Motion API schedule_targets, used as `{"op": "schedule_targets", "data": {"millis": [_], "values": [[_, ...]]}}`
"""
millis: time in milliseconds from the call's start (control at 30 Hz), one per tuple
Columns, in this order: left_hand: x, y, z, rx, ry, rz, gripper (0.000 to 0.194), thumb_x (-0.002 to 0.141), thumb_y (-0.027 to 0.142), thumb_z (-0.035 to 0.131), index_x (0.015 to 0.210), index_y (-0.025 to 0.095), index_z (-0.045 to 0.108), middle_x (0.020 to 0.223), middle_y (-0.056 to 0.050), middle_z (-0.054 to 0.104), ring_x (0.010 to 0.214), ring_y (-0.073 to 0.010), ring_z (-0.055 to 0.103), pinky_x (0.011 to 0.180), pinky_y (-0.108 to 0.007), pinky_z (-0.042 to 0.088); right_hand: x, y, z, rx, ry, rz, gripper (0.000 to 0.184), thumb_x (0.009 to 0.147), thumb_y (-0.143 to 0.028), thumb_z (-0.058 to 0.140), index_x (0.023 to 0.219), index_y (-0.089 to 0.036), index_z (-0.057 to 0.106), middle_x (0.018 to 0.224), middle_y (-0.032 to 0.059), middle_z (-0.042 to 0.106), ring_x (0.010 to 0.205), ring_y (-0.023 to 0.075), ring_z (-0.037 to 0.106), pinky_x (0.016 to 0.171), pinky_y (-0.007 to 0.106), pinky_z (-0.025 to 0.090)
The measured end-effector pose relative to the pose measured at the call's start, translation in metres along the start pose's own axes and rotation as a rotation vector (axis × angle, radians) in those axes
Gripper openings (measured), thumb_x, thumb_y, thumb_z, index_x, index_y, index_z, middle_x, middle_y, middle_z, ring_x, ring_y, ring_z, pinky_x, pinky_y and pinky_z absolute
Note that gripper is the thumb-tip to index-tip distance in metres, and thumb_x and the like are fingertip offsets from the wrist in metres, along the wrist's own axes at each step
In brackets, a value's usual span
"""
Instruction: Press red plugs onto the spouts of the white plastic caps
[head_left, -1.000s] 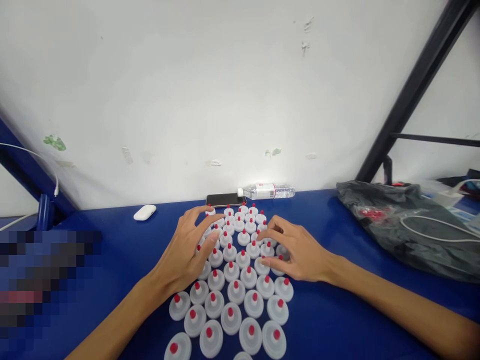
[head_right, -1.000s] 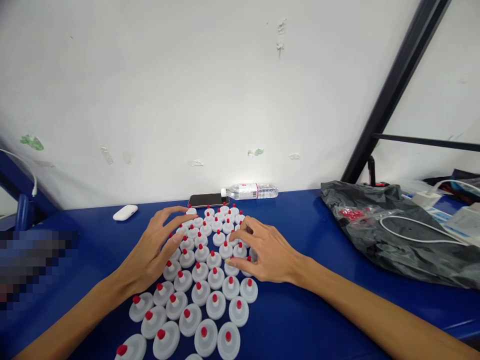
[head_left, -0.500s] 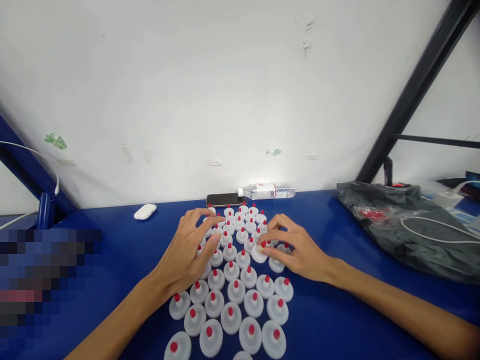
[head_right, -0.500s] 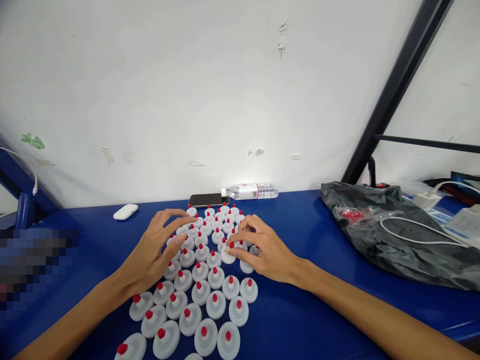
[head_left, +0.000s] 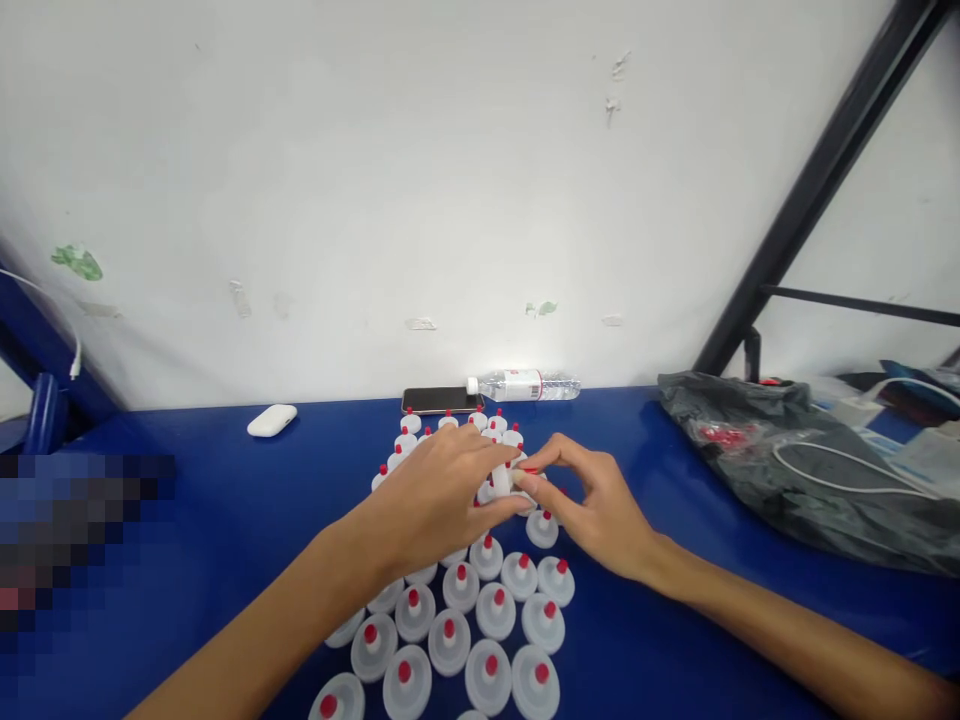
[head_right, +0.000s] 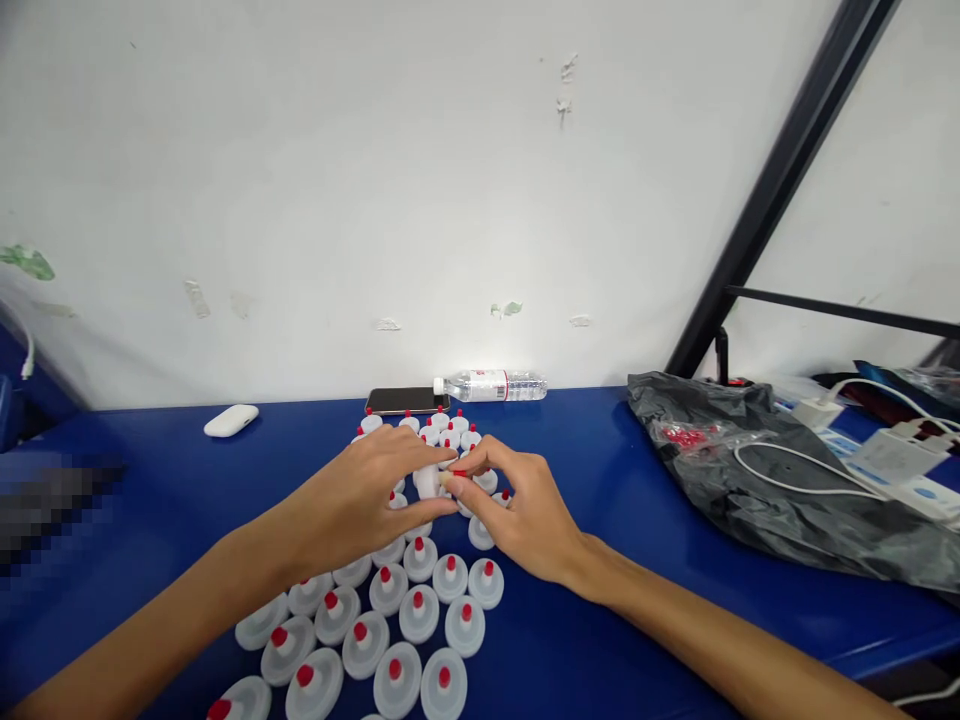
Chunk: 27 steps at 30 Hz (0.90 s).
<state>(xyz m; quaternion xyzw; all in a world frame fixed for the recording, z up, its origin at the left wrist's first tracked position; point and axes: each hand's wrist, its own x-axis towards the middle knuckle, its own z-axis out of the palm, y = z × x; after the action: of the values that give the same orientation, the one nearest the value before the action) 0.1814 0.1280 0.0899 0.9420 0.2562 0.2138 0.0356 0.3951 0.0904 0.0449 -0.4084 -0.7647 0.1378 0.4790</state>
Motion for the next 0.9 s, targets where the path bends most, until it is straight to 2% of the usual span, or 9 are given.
{"op": "schedule_targets", "data": {"millis": [167,267,367,467,600,667,767,833,900], "values": [[-0.001,0.000,0.007,0.159,0.015,0.140,0.018,0.094,0.030,0.067,0.097,0.012,0.070,0.082,-0.006,0.068,0.082,-0.0237,0.057,0.076,-0.040,0.045,0.002,0.008,-0.002,-0.385,-0.088,-0.380,0.017,0.105,-0.020,0.047,0.095,-0.016,0.060,0.080,0.0035,0.065,0.070,0.0173,0.054,0.070,0.033,0.039],[-0.001,0.003,0.006,0.183,0.032,0.156,0.018,0.094,0.028,0.066,0.086,0.012,0.068,0.075,-0.004,0.065,0.076,-0.0213,0.054,0.072,-0.038,0.044,0.004,0.006,-0.004,-0.479,-0.138,-0.465,0.021,0.104,-0.015,0.042,0.091,-0.016,0.059,0.074,0.0035,0.061,0.071,0.0188,0.051,0.072,0.036,0.037],[-0.001,0.007,0.005,0.145,0.036,0.140,0.015,0.093,0.027,0.065,0.083,0.016,0.065,0.070,0.001,0.062,0.070,-0.0167,0.050,0.067,-0.033,0.043,0.004,-0.004,-0.004,-0.443,-0.146,-0.473,0.022,0.103,-0.014,0.042,0.087,-0.018,0.057,0.073,0.0018,0.061,0.074,0.0185,0.051,0.077,0.037,0.037],[-0.004,0.006,0.002,0.127,0.029,0.130,0.013,0.090,0.021,0.061,0.078,0.019,0.062,0.069,0.002,0.060,0.069,-0.0160,0.048,0.063,-0.031,0.040,0.005,-0.010,-0.009,-0.325,-0.152,-0.358,0.029,0.105,-0.020,0.042,0.078,-0.020,0.054,0.071,0.0003,0.061,0.073,0.0177,0.053,0.079,0.037,0.038],[-0.016,-0.023,-0.013,0.119,0.070,0.055,0.015,0.094,0.022,0.054,0.086,0.021,0.067,0.083,-0.001,0.067,0.078,-0.0172,0.055,0.072,-0.032,0.044,0.016,0.006,-0.036,-0.270,-0.037,0.028,0.045,0.108,-0.039,0.039,0.069,-0.021,0.054,0.068,0.0001,0.062,0.066,0.0169,0.057,0.068,0.032,0.041],[-0.024,-0.048,-0.023,0.111,0.153,-0.095,0.025,0.100,0.036,0.050,0.094,0.021,0.069,0.089,-0.004,0.069,0.087,-0.0204,0.059,0.076,-0.034,0.046,0.023,0.025,-0.052,-0.327,0.038,0.127,0.047,0.109,-0.041,0.034,0.071,-0.022,0.056,0.070,0.0012,0.063,0.065,0.0179,0.057,0.066,0.031,0.041],[-0.033,-0.087,-0.030,0.114,0.269,-0.404,0.042,0.100,0.053,0.048,0.102,0.018,0.071,0.112,-0.011,0.066,0.101,-0.0266,0.059,0.087,-0.042,0.047,0.028,0.052,-0.063,-0.386,-0.021,0.178,0.037,0.104,-0.040,0.044,0.086,-0.020,0.069,0.083,0.0042,0.071,0.076,0.0214,0.065,0.070,0.032,0.045],[-0.037,-0.108,-0.029,0.082,0.218,-0.547,0.045,0.100,0.054,0.047,0.106,0.016,0.071,0.111,-0.011,0.065,0.096,-0.0247,0.062,0.087,-0.043,0.049,0.027,0.065,-0.060,-0.416,-0.114,0.179,0.028,0.100,-0.036,0.053,0.093,-0.020,0.075,0.091,0.0063,0.074,0.082,0.0232,0.067,0.074,0.034,0.047],[-0.041,-0.121,-0.025,0.016,0.065,-0.608,0.041,0.099,0.053,0.054,0.103,0.016,0.070,0.101,-0.006,0.068,0.088,-0.0208,0.064,0.086,-0.041,0.052,0.025,0.071,-0.054,-0.430,-0.212,0.162,0.024,0.097,-0.033,0.058,0.095,-0.021,0.079,0.092,0.0070,0.075,0.081,0.0231,0.068,0.075,0.035,0.049]]}}
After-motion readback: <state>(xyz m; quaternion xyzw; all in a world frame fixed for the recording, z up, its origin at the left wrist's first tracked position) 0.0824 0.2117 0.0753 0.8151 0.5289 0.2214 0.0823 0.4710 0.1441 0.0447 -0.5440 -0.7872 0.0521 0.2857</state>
